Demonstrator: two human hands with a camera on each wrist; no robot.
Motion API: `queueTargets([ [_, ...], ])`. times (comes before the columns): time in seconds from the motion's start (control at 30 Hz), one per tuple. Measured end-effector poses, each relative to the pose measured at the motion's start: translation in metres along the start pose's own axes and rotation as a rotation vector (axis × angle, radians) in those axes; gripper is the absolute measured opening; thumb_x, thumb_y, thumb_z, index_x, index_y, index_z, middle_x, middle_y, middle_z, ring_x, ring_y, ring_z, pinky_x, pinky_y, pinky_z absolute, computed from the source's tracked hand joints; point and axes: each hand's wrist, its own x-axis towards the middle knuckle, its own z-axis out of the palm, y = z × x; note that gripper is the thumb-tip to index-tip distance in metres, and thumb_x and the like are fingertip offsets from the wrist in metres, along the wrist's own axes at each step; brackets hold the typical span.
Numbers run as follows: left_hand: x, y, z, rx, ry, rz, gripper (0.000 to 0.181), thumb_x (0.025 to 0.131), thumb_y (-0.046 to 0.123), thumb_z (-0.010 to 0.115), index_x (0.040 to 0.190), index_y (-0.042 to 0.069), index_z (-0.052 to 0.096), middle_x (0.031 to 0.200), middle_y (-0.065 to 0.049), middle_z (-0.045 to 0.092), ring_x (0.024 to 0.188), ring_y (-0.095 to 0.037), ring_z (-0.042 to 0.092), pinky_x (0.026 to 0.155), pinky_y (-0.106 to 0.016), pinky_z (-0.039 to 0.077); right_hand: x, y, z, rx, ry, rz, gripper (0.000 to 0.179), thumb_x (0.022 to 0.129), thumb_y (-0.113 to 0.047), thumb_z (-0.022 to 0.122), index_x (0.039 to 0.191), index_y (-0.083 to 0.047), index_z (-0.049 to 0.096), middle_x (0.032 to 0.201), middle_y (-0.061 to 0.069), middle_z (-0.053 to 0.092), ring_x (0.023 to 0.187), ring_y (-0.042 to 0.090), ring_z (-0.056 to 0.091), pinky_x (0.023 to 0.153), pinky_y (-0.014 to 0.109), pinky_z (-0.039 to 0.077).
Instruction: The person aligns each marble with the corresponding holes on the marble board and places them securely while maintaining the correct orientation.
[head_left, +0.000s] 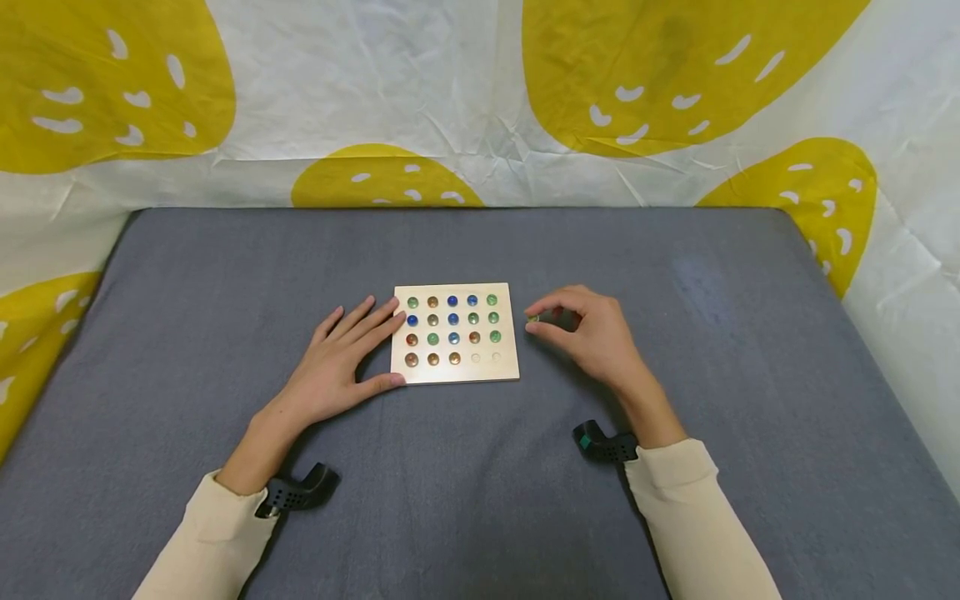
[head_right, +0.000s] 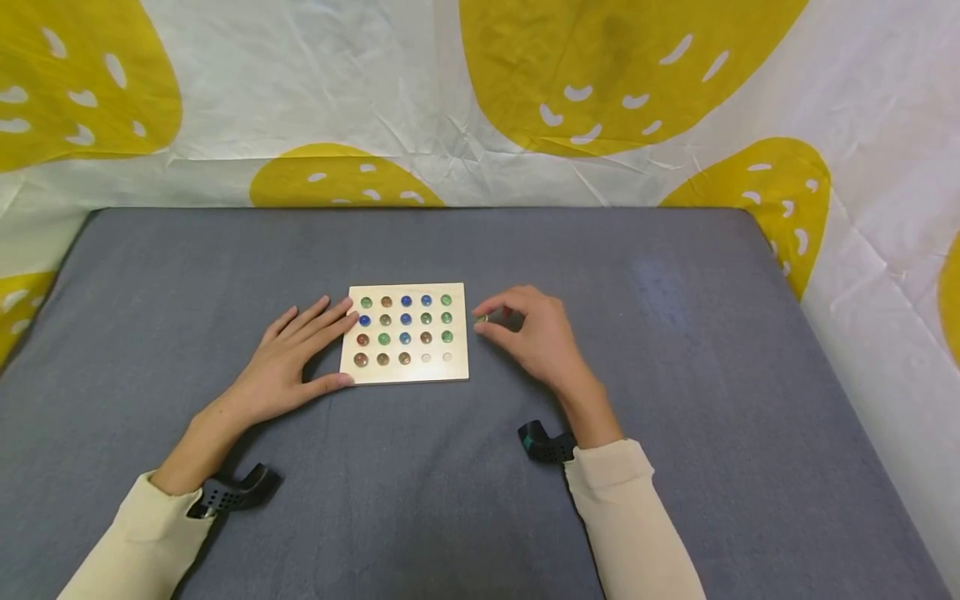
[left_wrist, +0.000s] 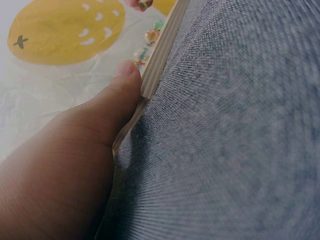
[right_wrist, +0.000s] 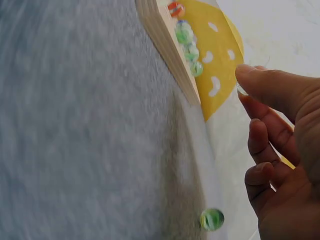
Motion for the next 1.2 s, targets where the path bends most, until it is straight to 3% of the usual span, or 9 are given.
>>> queueTargets([
  [0.27,0.001,0.000,0.000,0.002,-0.003,0.004,0.080,0.087,0.059,0.060,0.151,0.019,0.034,0.156,0.000,0.026,0.143,-0.028,0.017,0.112,-0.053,0.008,-0.001,-0.010,0.011,0.012,-0.034,-0.036,0.016,0.078,-0.015,0.082,0.093,-0.017,0.076,0.082,0.001,0.062,0.069,0.022,0.051,0.057,0.027,0.037],
  [0.57,0.000,0.000,0.000,0.001,-0.002,-0.002,0.080,0.086,0.058,0.061,0.151,0.020,0.033,0.156,0.001,0.025,0.144,-0.027,0.017,0.112,-0.052,0.007,-0.002,-0.019,0.026,0.024,-0.086,-0.165,0.015,0.077,-0.012,0.082,0.090,-0.016,0.076,0.084,0.001,0.065,0.074,0.016,0.053,0.063,0.032,0.045],
  [0.77,0.000,0.000,-0.001,0.001,-0.002,0.000,0.080,0.087,0.058,0.060,0.151,0.020,0.034,0.156,0.001,0.025,0.144,-0.027,0.017,0.112,-0.052,0.007,-0.002,-0.022,0.034,0.034,-0.095,-0.207,0.016,0.076,-0.013,0.083,0.090,-0.016,0.077,0.086,-0.003,0.067,0.077,0.016,0.055,0.065,0.034,0.046],
  [1.2,0.000,0.000,-0.001,-0.008,-0.002,0.002,0.080,0.086,0.057,0.062,0.151,0.019,0.034,0.156,0.000,0.026,0.143,-0.028,0.017,0.112,-0.053,0.008,-0.004,-0.023,0.045,-0.036,-0.119,-0.272,0.016,0.075,-0.014,0.084,0.089,-0.015,0.077,0.088,-0.006,0.069,0.083,0.013,0.055,0.069,0.029,0.044],
])
